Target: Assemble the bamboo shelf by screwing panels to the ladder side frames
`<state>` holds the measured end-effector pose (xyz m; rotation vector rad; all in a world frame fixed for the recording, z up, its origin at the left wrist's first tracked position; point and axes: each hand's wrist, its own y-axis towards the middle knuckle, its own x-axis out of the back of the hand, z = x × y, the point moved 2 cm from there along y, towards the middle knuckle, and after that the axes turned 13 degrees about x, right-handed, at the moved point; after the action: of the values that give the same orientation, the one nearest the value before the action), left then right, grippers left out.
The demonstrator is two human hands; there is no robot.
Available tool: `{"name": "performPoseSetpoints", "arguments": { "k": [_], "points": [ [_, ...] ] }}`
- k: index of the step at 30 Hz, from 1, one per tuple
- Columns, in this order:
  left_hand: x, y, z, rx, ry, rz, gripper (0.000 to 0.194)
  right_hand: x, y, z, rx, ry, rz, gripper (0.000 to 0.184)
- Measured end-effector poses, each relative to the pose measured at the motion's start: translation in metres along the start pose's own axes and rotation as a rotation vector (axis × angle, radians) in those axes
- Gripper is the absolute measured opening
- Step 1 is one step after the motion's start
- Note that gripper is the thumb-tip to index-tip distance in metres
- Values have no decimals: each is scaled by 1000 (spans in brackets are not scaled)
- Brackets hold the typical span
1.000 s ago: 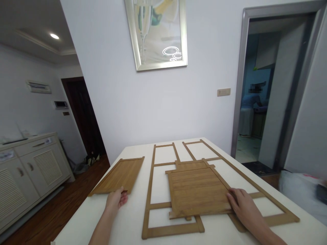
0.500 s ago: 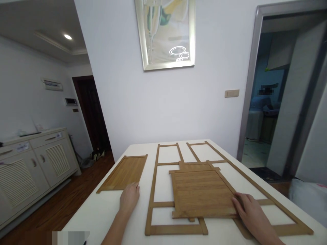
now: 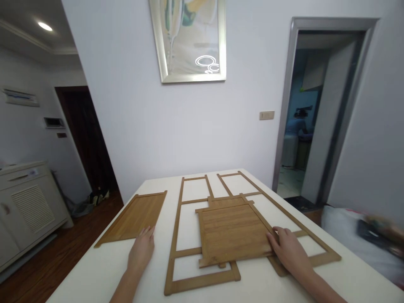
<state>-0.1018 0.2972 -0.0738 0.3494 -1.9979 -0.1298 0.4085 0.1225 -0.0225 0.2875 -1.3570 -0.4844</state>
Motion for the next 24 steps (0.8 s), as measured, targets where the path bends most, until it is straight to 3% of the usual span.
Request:
{"name": "performPoseSetpoints", "arguments": {
  "k": [3, 7, 12, 14, 18, 21, 24],
  "points": [
    [-3, 1, 4, -12, 0, 0, 50, 10, -1, 6, -60, -45, 65, 40],
    [-1, -1, 1, -59, -53, -122, 50, 16, 2, 3, -138, 47, 88, 39],
    [17, -14, -40, -135, -232, -141, 47, 28, 10, -7, -291, 363, 33, 39],
    [28, -23, -65, -118, -345, -74, 45, 33, 12, -7, -345, 548, -11, 39],
    [42, -49, -115, -71, -626, 251, 40, 37, 11, -3, -516, 998, -77, 43],
    [43, -64, -138, -33, -698, 345, 38, 35, 12, -4, -630, 1115, -138, 42],
    [40, -69, -148, 60, -801, 431, 46, 31, 15, -4, -655, 1164, -165, 38]
  ]
}}
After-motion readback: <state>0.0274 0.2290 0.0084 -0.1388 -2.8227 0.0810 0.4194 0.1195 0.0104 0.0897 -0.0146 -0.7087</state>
